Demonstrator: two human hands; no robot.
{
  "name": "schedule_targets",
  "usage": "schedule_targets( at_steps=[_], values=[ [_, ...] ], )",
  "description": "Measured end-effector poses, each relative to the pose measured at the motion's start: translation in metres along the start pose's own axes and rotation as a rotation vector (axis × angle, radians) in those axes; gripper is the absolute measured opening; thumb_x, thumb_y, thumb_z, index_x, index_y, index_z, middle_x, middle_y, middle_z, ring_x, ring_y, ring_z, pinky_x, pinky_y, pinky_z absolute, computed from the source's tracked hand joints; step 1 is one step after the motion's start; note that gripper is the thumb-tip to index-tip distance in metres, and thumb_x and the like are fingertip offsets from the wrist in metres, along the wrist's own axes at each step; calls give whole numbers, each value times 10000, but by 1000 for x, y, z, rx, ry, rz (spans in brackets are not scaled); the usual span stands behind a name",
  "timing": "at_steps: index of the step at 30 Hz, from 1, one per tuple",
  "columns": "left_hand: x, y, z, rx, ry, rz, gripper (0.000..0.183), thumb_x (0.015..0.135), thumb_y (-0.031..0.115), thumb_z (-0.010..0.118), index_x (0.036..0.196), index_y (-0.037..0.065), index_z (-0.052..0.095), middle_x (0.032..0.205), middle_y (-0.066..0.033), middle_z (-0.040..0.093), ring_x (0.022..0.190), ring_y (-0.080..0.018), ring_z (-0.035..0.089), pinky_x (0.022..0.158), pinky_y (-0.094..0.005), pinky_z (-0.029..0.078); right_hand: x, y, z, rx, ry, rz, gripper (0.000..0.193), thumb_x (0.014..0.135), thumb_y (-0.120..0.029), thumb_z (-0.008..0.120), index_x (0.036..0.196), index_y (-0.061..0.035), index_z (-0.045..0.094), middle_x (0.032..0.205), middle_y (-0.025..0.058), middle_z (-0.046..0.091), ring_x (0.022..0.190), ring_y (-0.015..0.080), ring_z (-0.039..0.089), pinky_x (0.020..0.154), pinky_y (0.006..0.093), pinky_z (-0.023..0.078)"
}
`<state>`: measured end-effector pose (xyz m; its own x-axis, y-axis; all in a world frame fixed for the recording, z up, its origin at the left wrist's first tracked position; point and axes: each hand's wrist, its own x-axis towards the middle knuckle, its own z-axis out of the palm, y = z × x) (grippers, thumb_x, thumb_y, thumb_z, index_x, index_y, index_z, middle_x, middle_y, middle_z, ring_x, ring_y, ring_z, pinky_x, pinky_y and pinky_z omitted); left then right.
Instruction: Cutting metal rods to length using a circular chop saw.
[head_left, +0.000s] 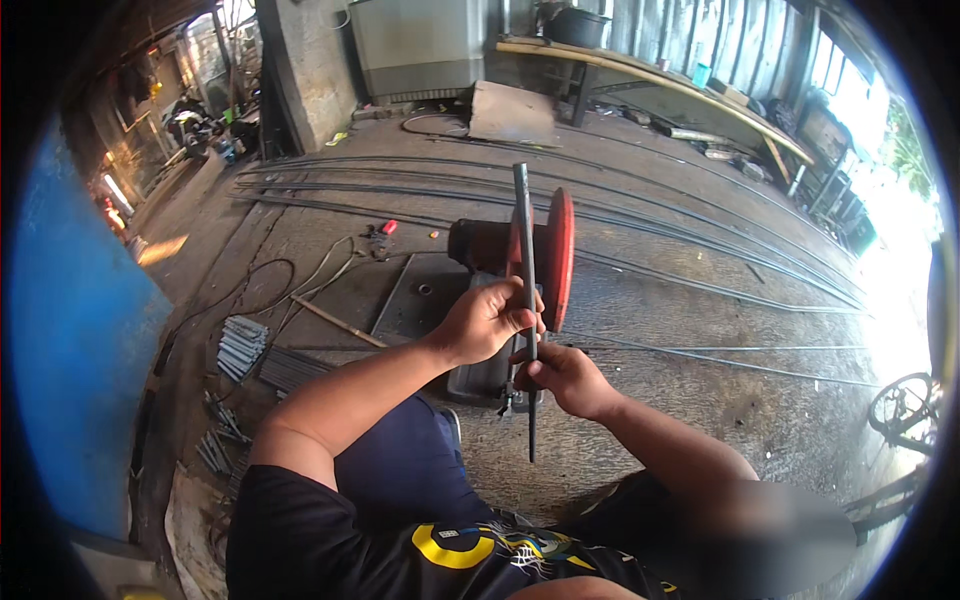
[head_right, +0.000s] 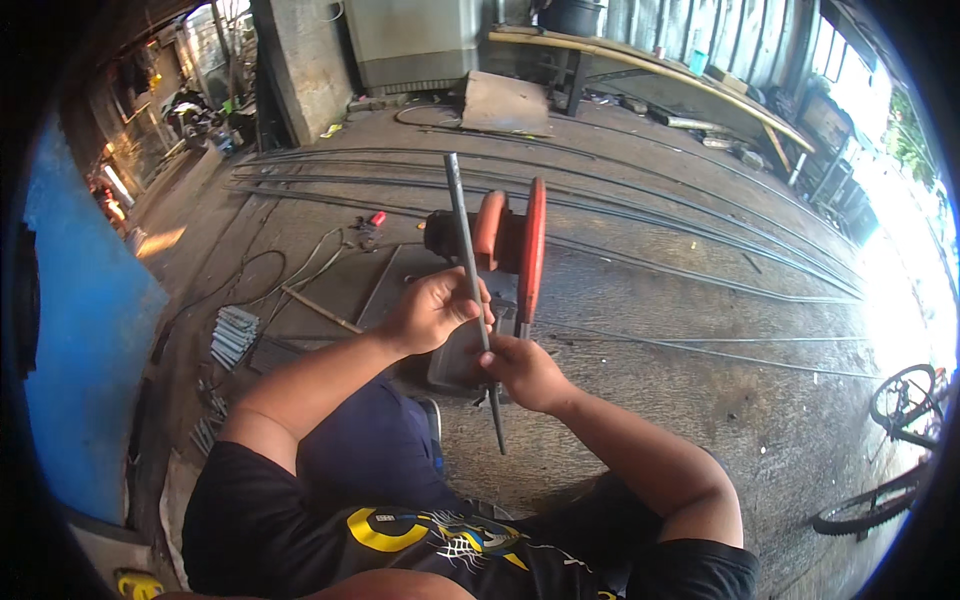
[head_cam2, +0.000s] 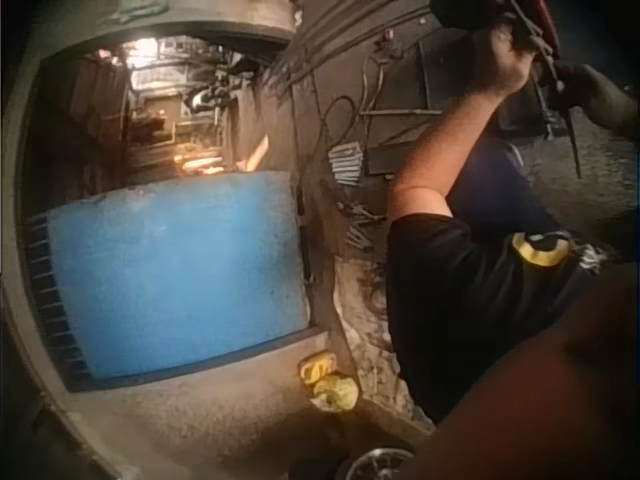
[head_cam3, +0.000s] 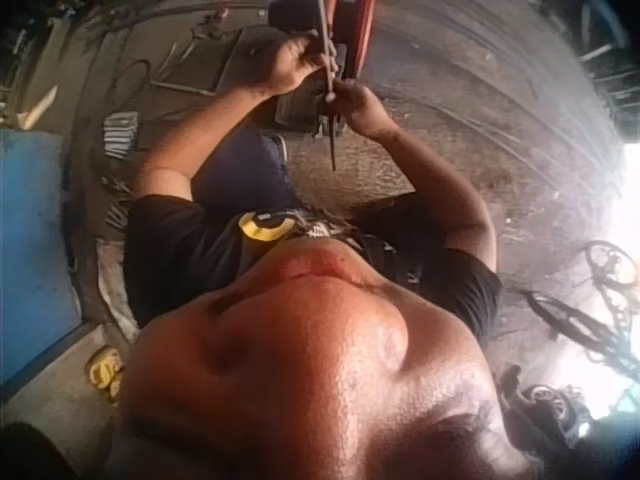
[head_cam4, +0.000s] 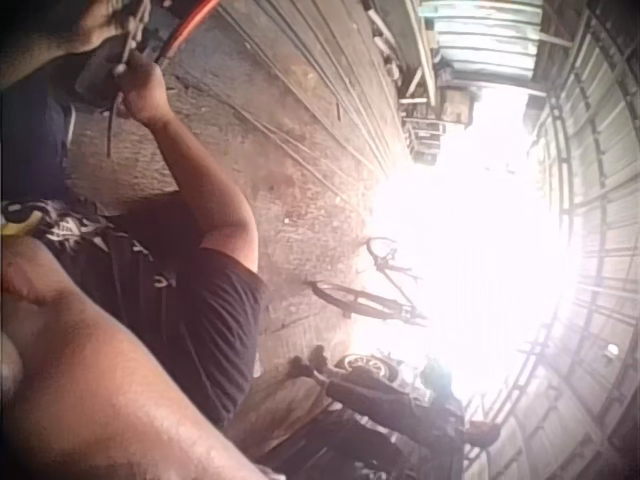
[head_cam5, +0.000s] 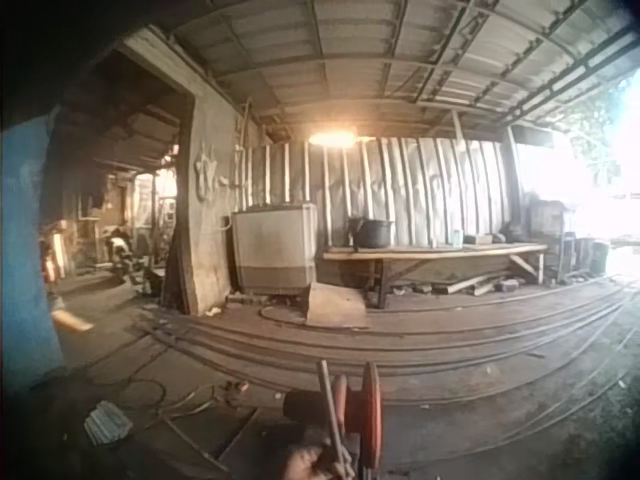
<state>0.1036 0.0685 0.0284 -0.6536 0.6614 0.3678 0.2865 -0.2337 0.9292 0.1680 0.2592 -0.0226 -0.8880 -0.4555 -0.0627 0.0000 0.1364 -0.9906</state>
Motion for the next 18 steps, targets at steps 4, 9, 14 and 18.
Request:
schedule_targets(
  at_steps=[4,9,14,18],
  values=[
    [5,4,16,24,26,62,126,923,116,610,962,38,518,929,-35,593,829,-101,593,819,-265,487,-18,-12,2,149,46,-50,316,982,-167,498,1234,18,546,965,85,663,950,141,612,869,304,474],
    [14,10,30,243,46,88,194,886,170,679,891,53,525,769,4,596,665,-56,559,628,-228,482,-26,-15,-10,-8,104,-62,319,917,-71,610,1205,39,527,1068,69,633,989,137,590,906,325,484],
    [16,18,42,536,123,142,259,866,246,708,855,47,544,696,-4,614,630,-62,587,578,-227,476,-25,-9,-8,70,224,-97,298,893,-64,631,1171,6,549,982,71,649,905,115,618,810,287,491],
    [19,13,39,475,100,75,219,895,227,670,899,29,577,752,-24,639,694,-76,626,626,-232,501,-27,-12,-8,193,237,-72,280,894,-11,597,1168,-3,538,1008,66,631,903,124,634,786,279,508]
  ],
)
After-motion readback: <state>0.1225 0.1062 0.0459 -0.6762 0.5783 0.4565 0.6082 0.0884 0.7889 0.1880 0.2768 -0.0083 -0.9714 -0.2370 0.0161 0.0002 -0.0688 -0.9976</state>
